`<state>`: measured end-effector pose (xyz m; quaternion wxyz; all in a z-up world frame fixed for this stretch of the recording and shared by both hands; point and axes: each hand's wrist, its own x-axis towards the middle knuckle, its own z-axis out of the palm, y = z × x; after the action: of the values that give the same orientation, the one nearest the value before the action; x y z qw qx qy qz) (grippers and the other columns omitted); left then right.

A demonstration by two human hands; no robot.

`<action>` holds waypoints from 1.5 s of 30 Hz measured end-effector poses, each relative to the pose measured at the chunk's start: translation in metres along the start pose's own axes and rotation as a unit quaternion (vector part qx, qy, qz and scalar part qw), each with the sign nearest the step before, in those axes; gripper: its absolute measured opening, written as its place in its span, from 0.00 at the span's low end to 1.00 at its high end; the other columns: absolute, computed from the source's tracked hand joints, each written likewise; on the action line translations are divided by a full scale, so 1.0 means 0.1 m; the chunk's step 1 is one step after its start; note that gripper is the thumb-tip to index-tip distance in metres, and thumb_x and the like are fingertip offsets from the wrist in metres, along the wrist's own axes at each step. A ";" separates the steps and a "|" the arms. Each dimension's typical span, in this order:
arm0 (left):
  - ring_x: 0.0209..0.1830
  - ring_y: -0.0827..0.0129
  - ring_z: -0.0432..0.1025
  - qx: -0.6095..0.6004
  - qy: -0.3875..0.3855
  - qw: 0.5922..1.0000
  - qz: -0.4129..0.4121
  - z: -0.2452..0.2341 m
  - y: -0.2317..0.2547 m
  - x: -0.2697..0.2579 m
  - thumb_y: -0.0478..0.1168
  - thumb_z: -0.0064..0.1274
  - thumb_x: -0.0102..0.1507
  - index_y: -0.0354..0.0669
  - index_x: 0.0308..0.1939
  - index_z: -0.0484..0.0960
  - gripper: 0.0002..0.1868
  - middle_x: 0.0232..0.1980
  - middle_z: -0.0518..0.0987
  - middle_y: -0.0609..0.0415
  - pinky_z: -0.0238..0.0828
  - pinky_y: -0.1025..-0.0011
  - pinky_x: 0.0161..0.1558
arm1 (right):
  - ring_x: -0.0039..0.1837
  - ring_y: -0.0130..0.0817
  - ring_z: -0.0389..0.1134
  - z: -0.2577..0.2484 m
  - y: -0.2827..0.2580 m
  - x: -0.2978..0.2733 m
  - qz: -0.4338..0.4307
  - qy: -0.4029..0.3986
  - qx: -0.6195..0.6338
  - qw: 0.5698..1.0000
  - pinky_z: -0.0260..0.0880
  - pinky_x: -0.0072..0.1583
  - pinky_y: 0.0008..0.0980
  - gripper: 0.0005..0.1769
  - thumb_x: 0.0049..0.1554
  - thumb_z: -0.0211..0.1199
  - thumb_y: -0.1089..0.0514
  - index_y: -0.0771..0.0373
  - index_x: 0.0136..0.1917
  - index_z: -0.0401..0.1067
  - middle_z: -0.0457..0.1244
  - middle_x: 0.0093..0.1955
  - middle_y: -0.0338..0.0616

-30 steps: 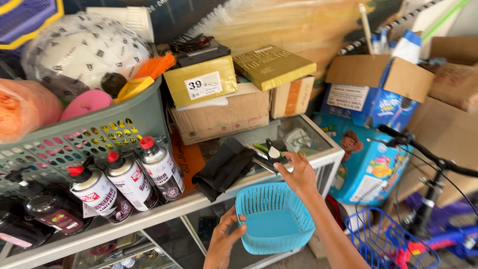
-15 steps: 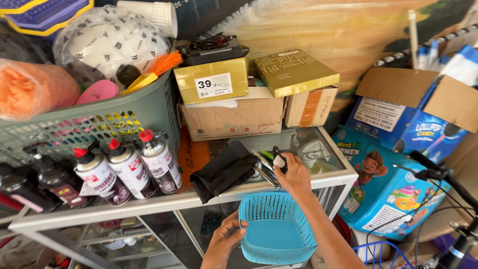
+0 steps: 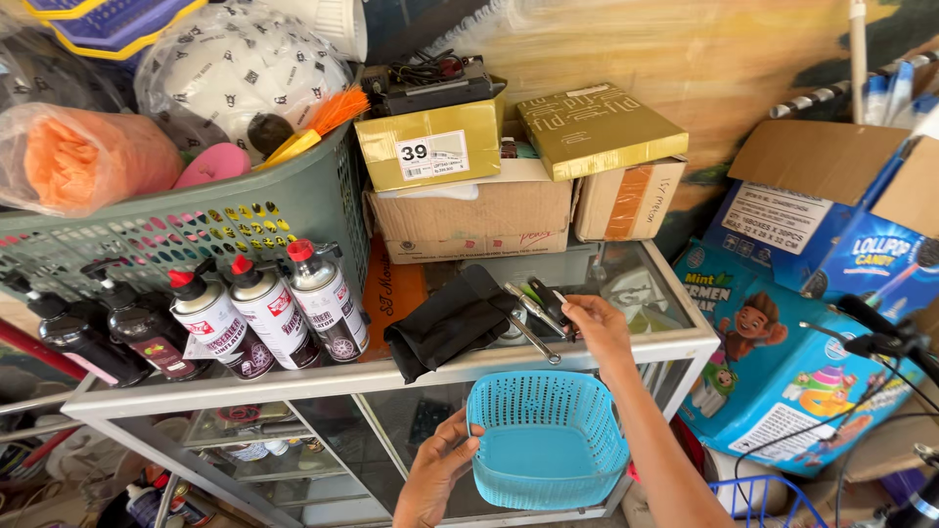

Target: The person sorts various small items from a blue basket into a red basket on a metal rack. They then walk to a glass cabinet, pick up a green tool and a black pouch, and place them into the blue basket. Finally, they return to the table, wipe a small black object with a cloth, and place it into the red basket.

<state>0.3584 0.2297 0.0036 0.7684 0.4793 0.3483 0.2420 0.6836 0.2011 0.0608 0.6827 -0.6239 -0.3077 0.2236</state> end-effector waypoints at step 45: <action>0.72 0.62 0.67 -0.012 -0.021 1.000 -0.006 -0.03 0.09 0.09 0.41 0.62 0.58 0.42 0.39 0.86 0.09 0.78 0.64 0.62 0.63 0.57 0.70 | 0.44 0.35 0.72 -0.18 0.07 0.15 -0.182 0.049 -0.321 0.928 0.74 0.47 0.35 0.15 0.50 0.73 0.61 0.61 0.52 0.79 0.68 0.48 0.45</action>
<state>0.3615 0.2417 0.0075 0.7828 0.4728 0.3317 0.2316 0.7075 0.2000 0.0556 0.4892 -0.7533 -0.4372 -0.0456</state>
